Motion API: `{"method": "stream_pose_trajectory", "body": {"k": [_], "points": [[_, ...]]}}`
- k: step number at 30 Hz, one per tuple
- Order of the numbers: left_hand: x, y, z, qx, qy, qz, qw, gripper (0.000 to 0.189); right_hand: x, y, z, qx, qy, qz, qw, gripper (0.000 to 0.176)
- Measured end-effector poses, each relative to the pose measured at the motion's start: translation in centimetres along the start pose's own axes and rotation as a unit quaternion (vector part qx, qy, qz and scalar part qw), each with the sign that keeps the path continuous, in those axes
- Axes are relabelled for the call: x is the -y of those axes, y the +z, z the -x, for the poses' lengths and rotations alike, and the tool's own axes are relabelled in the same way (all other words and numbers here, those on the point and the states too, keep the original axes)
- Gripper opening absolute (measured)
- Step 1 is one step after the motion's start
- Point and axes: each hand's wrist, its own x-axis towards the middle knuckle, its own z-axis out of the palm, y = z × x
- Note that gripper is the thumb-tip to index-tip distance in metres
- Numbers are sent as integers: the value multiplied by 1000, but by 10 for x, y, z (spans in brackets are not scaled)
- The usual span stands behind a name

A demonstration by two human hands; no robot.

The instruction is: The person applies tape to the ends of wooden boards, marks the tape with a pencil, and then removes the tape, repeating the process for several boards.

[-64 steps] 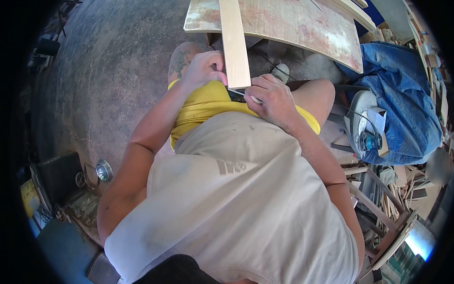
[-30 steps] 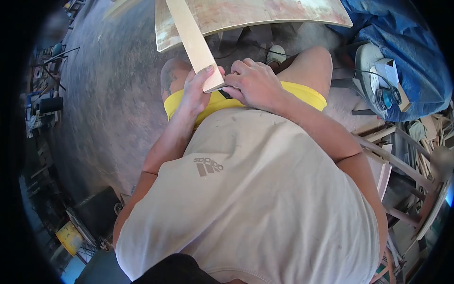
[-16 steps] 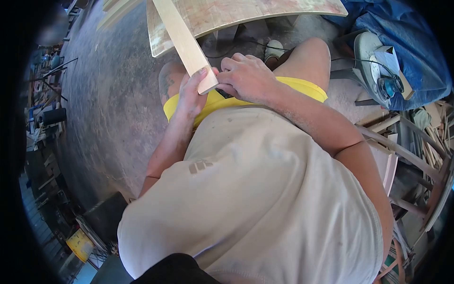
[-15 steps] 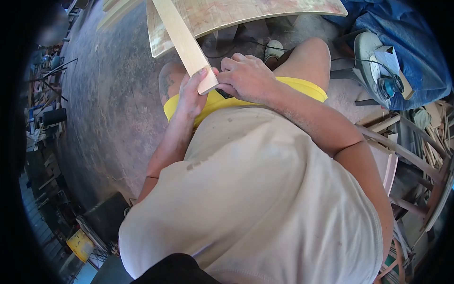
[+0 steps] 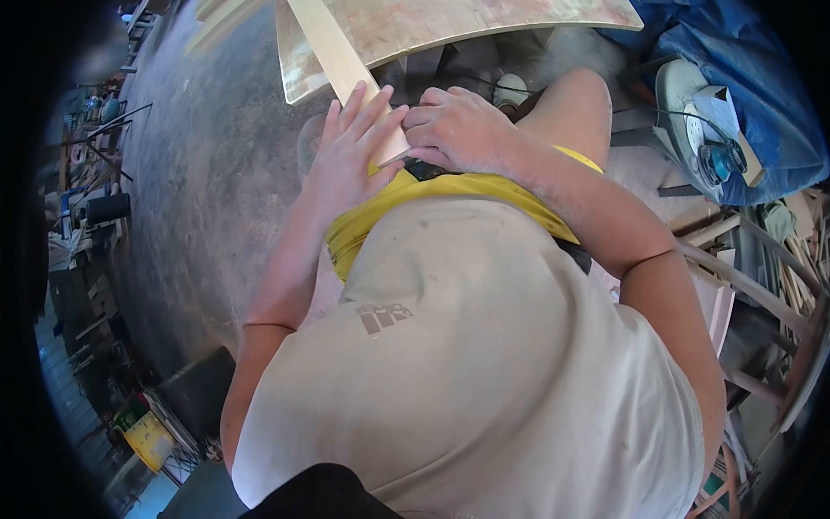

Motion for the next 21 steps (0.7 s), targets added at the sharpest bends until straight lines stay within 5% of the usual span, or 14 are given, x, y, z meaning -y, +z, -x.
{"method": "stream_pose_trajectory", "body": {"k": [8, 21], "points": [[12, 8, -11, -6, 28, 39, 999, 45, -6, -5, 2, 30, -6, -59, 998, 18], [0, 2, -17, 24, -3, 40, 999, 42, -33, -8, 1, 42, 10, -133, 990, 14]]}}
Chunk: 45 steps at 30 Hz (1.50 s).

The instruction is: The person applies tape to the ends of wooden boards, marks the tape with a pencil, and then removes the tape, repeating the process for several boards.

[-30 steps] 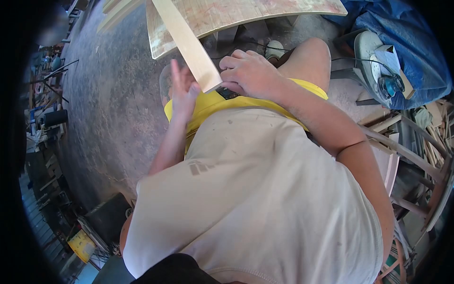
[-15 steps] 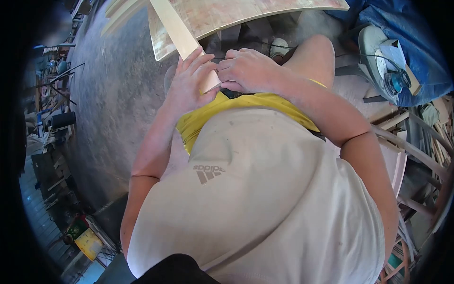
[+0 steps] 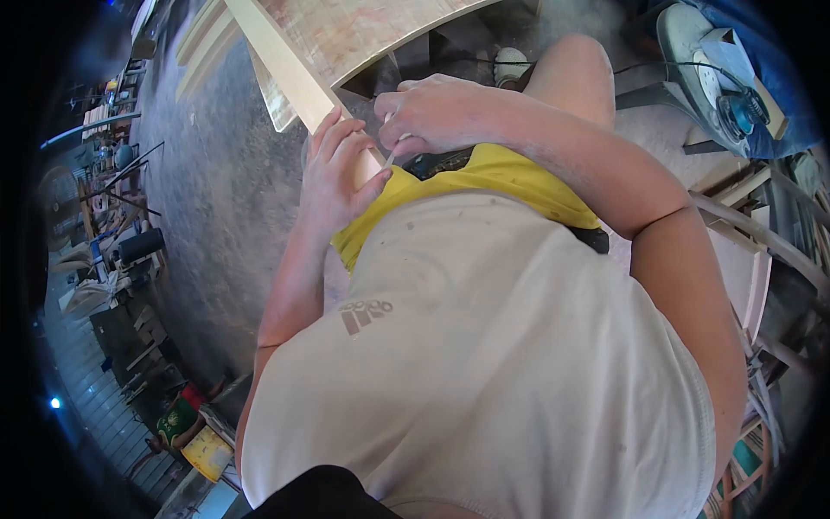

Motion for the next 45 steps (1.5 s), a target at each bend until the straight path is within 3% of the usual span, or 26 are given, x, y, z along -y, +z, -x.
{"method": "stream_pose_trajectory", "body": {"k": [5, 12, 21, 27, 36, 45], "points": [[-1, -1, 1, 22, -39, 10, 999, 46, 8, -6, 0, 40, 22, 0, 999, 12], [0, -4, 0, 40, -57, 25, 997, 48, 15, 0, 9, -18, 15, 13, 1000, 8], [2, -5, -1, 43, -44, 24, 998, 50, 19, 2, 17, 56, 36, 8, 998, 5], [3, -5, -2, 31, -19, 8, 999, 52, 15, 4, 13, -19, 37, 10, 999, 7], [-1, 1, -1, 18, -26, 15, 999, 47, 4, 9, -4, -14, 38, 36, 999, 12], [-21, 7, -3, -10, -110, 7, 994, 28, -3, 5, -13, 35, 73, 46, 996, 17]]}}
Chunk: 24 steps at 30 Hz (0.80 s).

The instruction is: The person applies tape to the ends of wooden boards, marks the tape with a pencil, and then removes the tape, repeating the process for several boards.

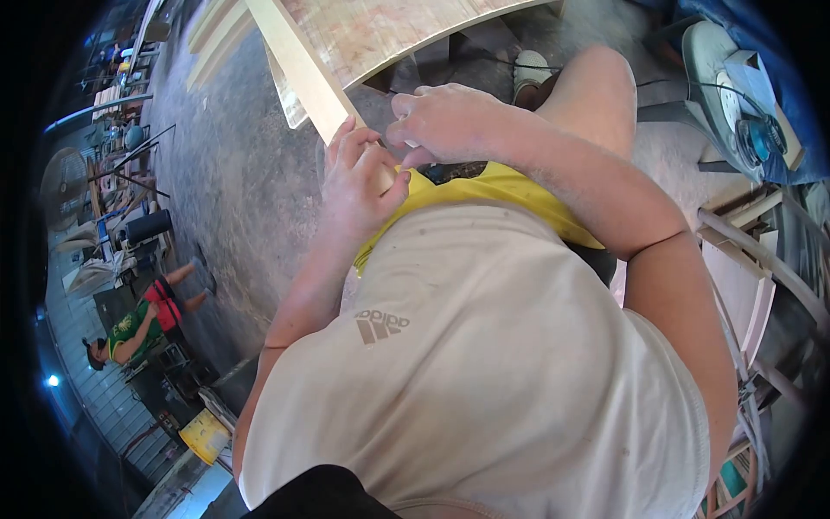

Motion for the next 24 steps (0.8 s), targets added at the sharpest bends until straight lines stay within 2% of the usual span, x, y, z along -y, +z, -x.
{"method": "stream_pose_trajectory", "body": {"k": [2, 9, 11, 17, 20, 24], "points": [[-5, 0, 0, 4, -15, -19, 1000, 19, -6, -3, -1, 11, -31, -4, 999, 21], [-7, 6, 0, -9, -37, -8, 999, 19, -26, -2, -5, 20, -91, -57, 994, 21], [-10, 5, -3, -13, -35, -53, 998, 17, -27, 1, -7, -2, -151, -62, 987, 19], [-5, 3, -15, -12, 4, -85, 996, 15, -24, 3, -12, -8, -135, -66, 989, 11], [-3, 6, -18, 13, 5, -86, 996, 15, -20, 0, -8, 4, -119, -46, 992, 12], [-1, 9, -17, -4, 3, -85, 996, 14, -18, 2, -6, -1, -120, -22, 992, 11]]}}
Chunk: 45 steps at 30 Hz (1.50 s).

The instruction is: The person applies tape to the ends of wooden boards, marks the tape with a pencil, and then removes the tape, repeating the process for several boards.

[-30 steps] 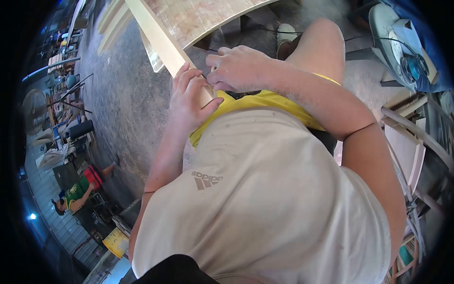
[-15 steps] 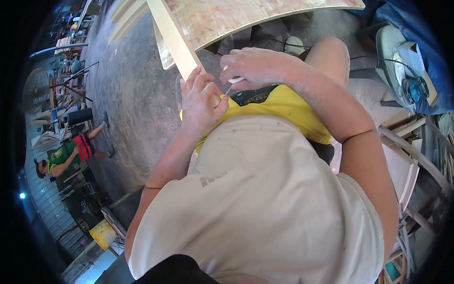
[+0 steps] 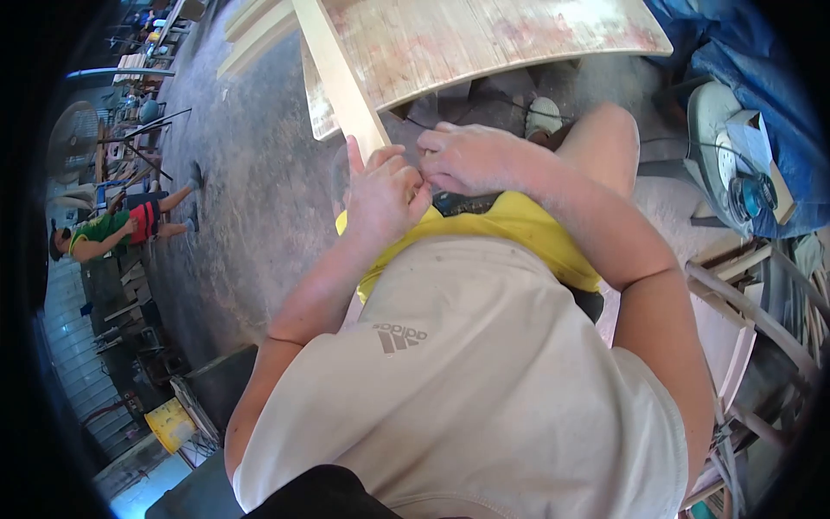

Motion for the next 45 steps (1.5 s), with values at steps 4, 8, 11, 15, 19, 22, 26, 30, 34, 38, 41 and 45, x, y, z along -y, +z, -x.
{"method": "stream_pose_trajectory", "body": {"k": [4, 8, 11, 15, 19, 22, 26, 30, 34, 38, 41, 45], "points": [[2, 3, -1, -37, 32, -12, 999, 11, 0, 1, 1, -45, -9, 0, 999, 14], [2, 5, -3, -32, 29, -1, 999, 14, 4, 2, -1, -69, 9, 21, 997, 11], [1, 4, 0, -9, 26, 22, 999, 15, 5, 0, -2, -67, 13, 25, 997, 11], [-2, 4, 1, -6, 11, 22, 1000, 14, 7, -6, -1, -50, 15, 17, 999, 11], [-1, 4, -3, -29, 16, 41, 999, 13, -2, 5, 0, -79, 13, -13, 997, 11], [-2, 10, -1, -44, 12, 53, 998, 11, -2, 11, 2, -83, 38, -63, 994, 10], [-3, 7, 1, -35, 2, 55, 998, 11, -2, 17, 2, -76, 59, -122, 988, 10], [-2, 7, 0, -33, 13, 58, 998, 10, -10, 21, 1, -59, 88, -211, 972, 11], [-3, 8, 0, -40, 9, 64, 997, 8, -11, 26, -1, -55, 113, -262, 957, 16], [-3, 9, 2, -42, 10, 58, 997, 8, -13, 39, -4, -45, 167, -189, 967, 19], [-2, 10, 1, -23, -3, 51, 998, 9, -25, 34, -10, -203, 227, -16, 952, 15], [-2, 9, 6, -25, -5, 58, 998, 10, -87, 11, -32, -269, 217, 144, 927, 18]]}}
